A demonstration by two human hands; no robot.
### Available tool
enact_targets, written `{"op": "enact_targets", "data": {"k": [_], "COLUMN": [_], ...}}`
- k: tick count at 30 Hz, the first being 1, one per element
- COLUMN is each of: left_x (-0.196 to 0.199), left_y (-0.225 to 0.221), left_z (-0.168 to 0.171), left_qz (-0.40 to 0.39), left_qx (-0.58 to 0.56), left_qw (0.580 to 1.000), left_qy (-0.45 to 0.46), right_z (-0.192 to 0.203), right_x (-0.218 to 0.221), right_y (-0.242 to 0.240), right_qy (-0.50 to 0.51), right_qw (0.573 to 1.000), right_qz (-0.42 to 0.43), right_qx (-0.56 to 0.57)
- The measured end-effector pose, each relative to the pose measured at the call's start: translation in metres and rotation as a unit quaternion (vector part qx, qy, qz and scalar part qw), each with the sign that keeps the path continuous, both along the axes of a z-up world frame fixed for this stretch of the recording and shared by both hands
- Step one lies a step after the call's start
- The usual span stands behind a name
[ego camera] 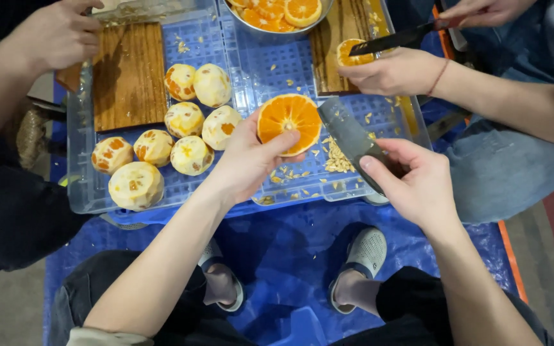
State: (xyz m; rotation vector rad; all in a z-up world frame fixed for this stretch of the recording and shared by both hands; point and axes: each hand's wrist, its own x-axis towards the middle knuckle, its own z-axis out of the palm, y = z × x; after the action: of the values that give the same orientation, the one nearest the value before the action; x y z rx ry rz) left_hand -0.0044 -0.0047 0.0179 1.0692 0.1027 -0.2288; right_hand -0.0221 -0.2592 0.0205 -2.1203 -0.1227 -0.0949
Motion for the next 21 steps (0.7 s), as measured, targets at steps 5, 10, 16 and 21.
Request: {"op": "enact_targets", "data": {"k": [5, 10, 16, 21], "left_x": [0.007, 0.008, 0.003, 0.003], "left_y": [0.000, 0.002, 0.000, 0.000], "left_z": [-0.016, -0.018, -0.003, -0.006], "left_qz": [0.012, 0.015, 0.009, 0.015], "left_qx": [0.038, 0.062, -0.043, -0.050], "left_qw": [0.999, 0.998, 0.999, 0.999], "left_qy": [-0.007, -0.021, 0.009, -0.012], "right_z": [0.001, 0.002, 0.003, 0.003], "right_x": [0.000, -0.001, -0.001, -0.001], "right_y": [-0.001, -0.002, 0.000, 0.001], "right_qy": [-0.014, -0.012, -0.024, -0.031], "right_qw": [1.000, 1.000, 1.000, 0.999], "right_qz": [-0.002, 0.005, 0.006, 0.013], "right_qx": [-0.003, -0.012, -0.008, -0.029]}}
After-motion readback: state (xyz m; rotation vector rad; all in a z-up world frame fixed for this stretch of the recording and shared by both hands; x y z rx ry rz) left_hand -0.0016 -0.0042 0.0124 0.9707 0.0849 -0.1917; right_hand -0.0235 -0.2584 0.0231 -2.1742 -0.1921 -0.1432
